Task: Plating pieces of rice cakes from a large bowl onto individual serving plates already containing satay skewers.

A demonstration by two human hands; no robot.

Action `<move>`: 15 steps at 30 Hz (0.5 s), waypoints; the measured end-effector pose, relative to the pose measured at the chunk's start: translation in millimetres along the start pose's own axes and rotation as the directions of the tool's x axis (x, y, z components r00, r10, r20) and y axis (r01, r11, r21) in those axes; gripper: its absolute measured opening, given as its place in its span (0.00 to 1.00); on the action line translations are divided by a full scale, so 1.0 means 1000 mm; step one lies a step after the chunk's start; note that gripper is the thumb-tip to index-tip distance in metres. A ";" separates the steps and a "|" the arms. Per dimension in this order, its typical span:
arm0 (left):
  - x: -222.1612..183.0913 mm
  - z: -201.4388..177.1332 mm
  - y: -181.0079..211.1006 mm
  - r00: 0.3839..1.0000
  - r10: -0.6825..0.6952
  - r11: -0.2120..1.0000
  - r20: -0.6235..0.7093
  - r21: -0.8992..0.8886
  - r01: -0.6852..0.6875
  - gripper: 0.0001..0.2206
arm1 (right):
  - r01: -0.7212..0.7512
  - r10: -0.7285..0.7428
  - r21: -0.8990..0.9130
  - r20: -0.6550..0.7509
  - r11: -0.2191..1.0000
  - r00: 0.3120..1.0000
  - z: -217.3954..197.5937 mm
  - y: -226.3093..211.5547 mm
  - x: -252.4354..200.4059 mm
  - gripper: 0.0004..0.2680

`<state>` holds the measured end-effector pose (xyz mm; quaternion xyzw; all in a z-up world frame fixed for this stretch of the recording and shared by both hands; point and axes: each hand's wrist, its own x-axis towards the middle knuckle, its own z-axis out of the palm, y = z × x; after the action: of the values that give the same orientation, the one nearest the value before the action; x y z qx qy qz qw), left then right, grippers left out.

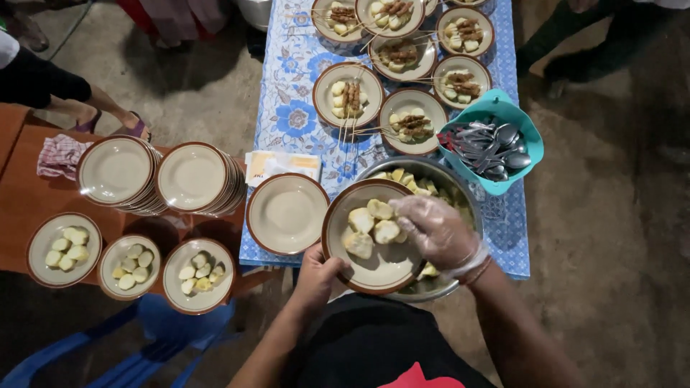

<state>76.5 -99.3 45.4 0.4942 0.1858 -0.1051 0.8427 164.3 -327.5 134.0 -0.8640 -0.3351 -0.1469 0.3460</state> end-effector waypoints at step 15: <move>-0.014 0.030 0.017 0.997 0.025 0.998 -0.077 -0.048 -0.029 0.05 | -0.174 0.099 -0.254 -0.282 0.952 0.954 0.057 -0.017 -0.058 0.04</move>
<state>76.7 -117.2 77.9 0.4795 0.2138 -0.0700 0.8482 111.5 -307.1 73.3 -0.8974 -0.2007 -0.2821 0.2737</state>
